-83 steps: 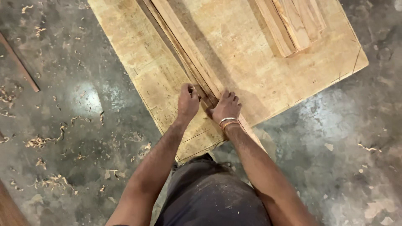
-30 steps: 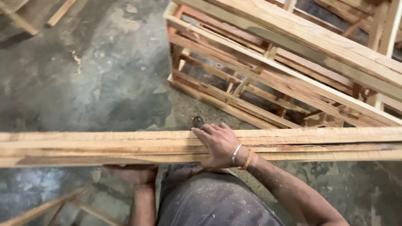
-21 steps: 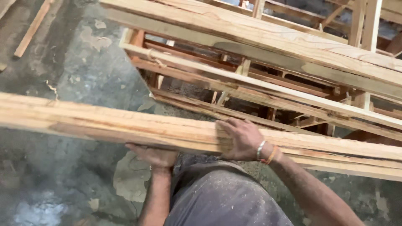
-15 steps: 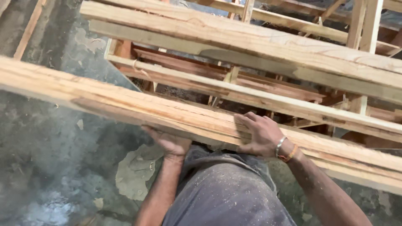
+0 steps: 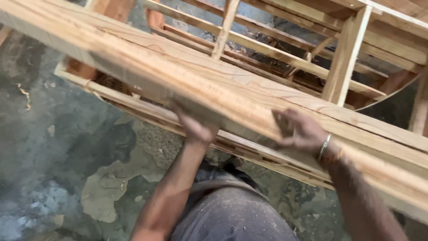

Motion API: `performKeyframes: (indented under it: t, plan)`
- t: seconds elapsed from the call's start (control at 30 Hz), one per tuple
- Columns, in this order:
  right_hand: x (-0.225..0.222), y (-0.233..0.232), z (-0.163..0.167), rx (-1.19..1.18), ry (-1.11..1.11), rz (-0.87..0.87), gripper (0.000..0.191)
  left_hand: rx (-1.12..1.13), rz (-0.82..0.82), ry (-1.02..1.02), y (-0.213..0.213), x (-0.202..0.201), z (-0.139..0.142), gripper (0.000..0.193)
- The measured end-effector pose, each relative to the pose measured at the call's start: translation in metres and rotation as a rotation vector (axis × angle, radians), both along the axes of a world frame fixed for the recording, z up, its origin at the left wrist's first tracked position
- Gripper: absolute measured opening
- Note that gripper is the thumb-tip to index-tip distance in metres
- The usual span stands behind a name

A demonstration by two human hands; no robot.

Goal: The person picks wooden strips from a pile and carries them to a workbench, then aligns the strips side by side on the bench and marks one with a pencil. They repeatedly handle and reposition the strips while sorting through the pile.

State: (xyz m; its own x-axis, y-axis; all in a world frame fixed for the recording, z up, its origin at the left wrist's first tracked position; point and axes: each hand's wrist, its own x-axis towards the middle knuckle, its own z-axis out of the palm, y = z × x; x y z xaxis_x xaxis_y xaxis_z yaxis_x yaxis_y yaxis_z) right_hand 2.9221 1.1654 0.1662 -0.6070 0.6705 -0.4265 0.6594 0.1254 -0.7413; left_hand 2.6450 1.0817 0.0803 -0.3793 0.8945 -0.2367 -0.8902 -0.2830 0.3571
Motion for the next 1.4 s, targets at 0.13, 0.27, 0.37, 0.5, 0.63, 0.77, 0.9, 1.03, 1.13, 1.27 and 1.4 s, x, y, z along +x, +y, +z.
performKeyframes:
  t: [0.13, 0.27, 0.37, 0.5, 0.63, 0.77, 0.9, 1.03, 1.13, 1.27, 1.4]
  plan:
    - [0.016, 0.095, 0.035, -0.014, -0.288, -0.122, 0.091, 0.027, 0.079, 0.043, 0.119, 0.032, 0.004, 0.103]
    - [0.030, 0.196, 0.034, -0.086, -0.251, -0.163, 0.092, 0.003, 0.068, -0.116, 0.224, 0.045, 0.008, 0.104]
    - [0.049, 0.269, 0.016, -0.139, -0.266, -0.094, 0.088, -0.213, 0.081, -0.147, 0.283, 0.065, 0.009, 0.105]
    - [0.075, 0.340, -0.015, -0.138, -0.210, -0.088, 0.070, -0.308, -0.093, 0.272, 0.324, 0.103, -0.001, 0.114]
    - [0.078, 0.336, -0.076, 0.068, -0.565, -0.211, 0.080, -0.703, -0.533, 0.412, 0.344, 0.121, -0.016, 0.113]
    - [0.078, 0.322, -0.115, 0.549, -0.562, -0.159, 0.086, -0.721, -0.466, 0.496, 0.364, 0.139, -0.018, 0.099]
    - [0.084, 0.320, -0.123, 0.660, -0.558, -0.105, 0.086, -0.726, -0.497, 0.548, 0.372, 0.143, -0.015, 0.082]
    - [0.082, 0.323, -0.121, 0.851, -0.543, -0.022, 0.089, -0.640, -0.486, 0.531, 0.373, 0.139, -0.007, 0.072]
    - [0.081, 0.331, -0.119, 0.800, -0.558, -0.021, 0.067, -0.527, -0.489, 0.349, 0.377, 0.140, -0.005, 0.070]
    - [0.083, 0.335, -0.120, 0.767, -0.524, -0.019, 0.062, -0.571, -0.551, 0.358, 0.389, 0.138, -0.013, 0.072]
    - [0.086, 0.330, -0.123, 0.899, -0.434, -0.023, 0.066, -0.571, -0.574, 0.471, 0.384, 0.136, -0.020, 0.074]
